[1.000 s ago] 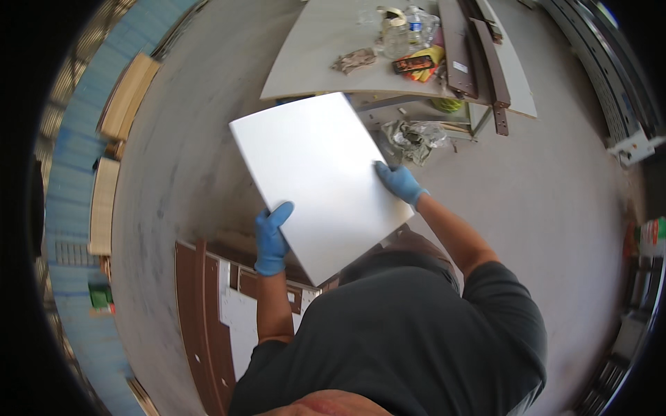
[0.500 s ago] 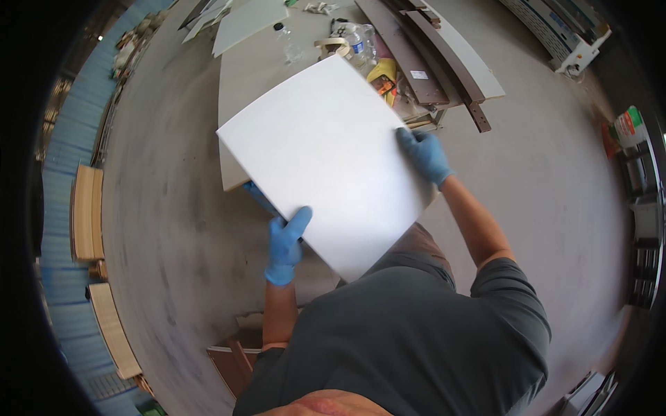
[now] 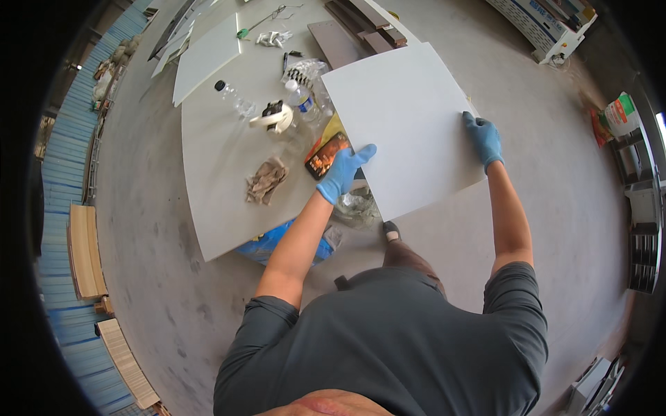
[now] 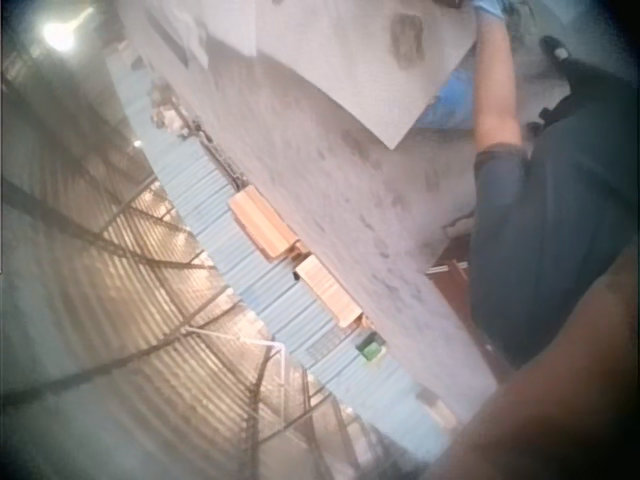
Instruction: The person picks up white and brown flat boards from the floor and stacks them on a nearby table. They repeatedly walk between the floor and the table, placing each board on top of the others in a pile.
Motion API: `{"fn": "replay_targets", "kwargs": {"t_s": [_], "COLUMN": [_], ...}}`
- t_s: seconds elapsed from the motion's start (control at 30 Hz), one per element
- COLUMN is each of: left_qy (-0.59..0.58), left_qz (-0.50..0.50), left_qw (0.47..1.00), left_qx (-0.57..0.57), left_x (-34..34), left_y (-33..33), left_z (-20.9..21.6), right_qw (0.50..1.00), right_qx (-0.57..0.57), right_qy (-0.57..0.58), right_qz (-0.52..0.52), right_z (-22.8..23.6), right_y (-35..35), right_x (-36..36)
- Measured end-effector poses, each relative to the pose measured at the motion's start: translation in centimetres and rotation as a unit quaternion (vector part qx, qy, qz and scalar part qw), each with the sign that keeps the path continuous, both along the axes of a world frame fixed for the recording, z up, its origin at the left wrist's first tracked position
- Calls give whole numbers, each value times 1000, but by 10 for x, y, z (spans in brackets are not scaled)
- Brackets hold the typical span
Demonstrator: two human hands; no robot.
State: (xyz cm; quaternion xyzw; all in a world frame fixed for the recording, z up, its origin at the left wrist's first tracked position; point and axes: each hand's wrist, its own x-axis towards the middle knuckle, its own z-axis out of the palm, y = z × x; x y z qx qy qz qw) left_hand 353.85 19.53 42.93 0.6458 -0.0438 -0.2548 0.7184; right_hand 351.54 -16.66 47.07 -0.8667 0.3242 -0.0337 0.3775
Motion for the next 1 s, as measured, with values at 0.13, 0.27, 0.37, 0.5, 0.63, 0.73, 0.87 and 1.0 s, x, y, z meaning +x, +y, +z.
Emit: {"fn": "replay_targets", "kwargs": {"t_s": [0.13, 0.27, 0.37, 0.5, 0.63, 0.73, 0.87, 1.0], "left_qy": [60, 65, 73, 56, 70, -45, -137, -92], "left_qz": [34, 58, 46, 19, -34, 18, 58, 41], "left_qw": [996, 994, 988, 975, 907, 849, 851, 930], "left_qx": [58, 63, 125, 215, 415, 526, 504, 354], "left_x": [68, 115, 143, 164, 175, 181, 161, 86], "left_y": [-30, -43, -37, -33, -30, -26, -21, -5], "left_z": [-41, -67, -80, -77, -49, -26, -4, 15], "right_qw": [996, 991, 994, 991, 992, 988, 981, 975], "right_qx": [-49, -60, -56, -78, -64, -83, -115, -194], "right_qy": [66, 103, 81, 82, 82, 105, 123, 55], "right_qz": [21, 62, 54, 71, 76, 83, 93, 91], "right_z": [-25, -37, -51, -66, -65, -57, -53, -49], "right_y": [-23, -34, -31, -27, -21, -16, -15, -14], "right_x": [82, 133, 158, 175, 179, 181, 182, 177]}}
